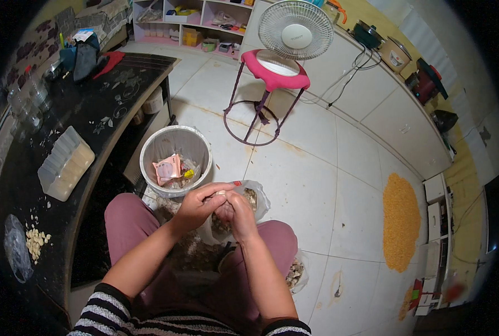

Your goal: The person shells peanuts by hand, discarding the shells into a bucket and placing the nuts into a plastic bag.

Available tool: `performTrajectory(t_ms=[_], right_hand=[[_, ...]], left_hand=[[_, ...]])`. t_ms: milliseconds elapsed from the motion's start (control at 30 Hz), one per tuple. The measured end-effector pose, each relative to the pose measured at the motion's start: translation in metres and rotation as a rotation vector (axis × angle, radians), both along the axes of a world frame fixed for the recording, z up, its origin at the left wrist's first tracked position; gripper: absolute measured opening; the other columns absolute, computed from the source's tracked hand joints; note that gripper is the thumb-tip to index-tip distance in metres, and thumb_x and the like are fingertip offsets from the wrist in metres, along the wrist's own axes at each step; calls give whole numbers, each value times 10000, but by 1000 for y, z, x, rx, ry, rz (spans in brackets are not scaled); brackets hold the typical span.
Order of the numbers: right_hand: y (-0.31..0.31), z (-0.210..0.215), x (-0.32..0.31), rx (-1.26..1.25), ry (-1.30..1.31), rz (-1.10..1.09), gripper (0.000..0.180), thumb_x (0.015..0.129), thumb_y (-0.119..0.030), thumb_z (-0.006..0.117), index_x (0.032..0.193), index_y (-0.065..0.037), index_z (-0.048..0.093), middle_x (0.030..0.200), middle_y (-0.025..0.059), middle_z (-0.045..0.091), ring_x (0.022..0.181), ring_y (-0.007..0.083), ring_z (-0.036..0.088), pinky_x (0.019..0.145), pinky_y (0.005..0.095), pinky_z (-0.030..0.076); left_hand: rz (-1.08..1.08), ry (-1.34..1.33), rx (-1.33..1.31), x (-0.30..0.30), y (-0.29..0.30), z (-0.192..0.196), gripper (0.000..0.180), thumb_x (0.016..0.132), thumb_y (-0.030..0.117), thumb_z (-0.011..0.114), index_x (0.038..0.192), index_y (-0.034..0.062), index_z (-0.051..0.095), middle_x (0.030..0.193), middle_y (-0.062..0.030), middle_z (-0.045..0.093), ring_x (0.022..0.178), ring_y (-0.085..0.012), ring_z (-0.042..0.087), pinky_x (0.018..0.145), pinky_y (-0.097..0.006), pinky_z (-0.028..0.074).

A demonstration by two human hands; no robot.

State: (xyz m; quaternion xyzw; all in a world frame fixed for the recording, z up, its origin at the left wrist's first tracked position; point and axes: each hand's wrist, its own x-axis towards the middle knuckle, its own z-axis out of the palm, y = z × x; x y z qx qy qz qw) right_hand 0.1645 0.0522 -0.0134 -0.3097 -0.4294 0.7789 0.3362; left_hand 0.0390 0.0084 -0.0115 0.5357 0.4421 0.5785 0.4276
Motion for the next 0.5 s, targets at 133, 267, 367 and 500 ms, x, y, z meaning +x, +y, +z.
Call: performTrajectory(t_ms=[133, 267, 367, 500], right_hand=[[-2, 3, -17, -48, 78, -82, 255, 897, -274, 373, 823, -63, 494, 604, -28, 432, 490, 57, 376, 439, 199, 290], [1, 1, -20, -60, 132, -63, 278, 916, -272, 346, 755, -76, 459, 568, -32, 381, 458, 54, 325, 418, 202, 267], [1, 0, -23, -31, 108, -77, 299, 922, -267, 326, 711, -85, 434, 549, -35, 360, 439, 48, 298, 405, 200, 249], [3, -7, -27, 70, 148, -79, 265, 912, -269, 341, 735, -95, 435, 559, -60, 338, 438, 19, 281, 388, 179, 206]], left_hand=[[71, -123, -16, 4, 6, -13, 257, 870, 133, 464, 1052, -34, 532, 961, -71, 572, 804, -89, 525, 707, -216, 436], [93, -265, -100, 10, 12, -17, 257, 869, 157, 471, 1028, -29, 549, 914, -63, 580, 795, -76, 516, 695, -207, 432], [93, -357, -134, 13, 12, -15, 259, 881, 173, 453, 1035, -13, 548, 812, -30, 567, 704, -49, 498, 628, -186, 425], [168, -278, -105, 16, 14, -13, 278, 915, 197, 382, 1036, -3, 533, 801, -11, 544, 704, -35, 476, 638, -175, 403]])
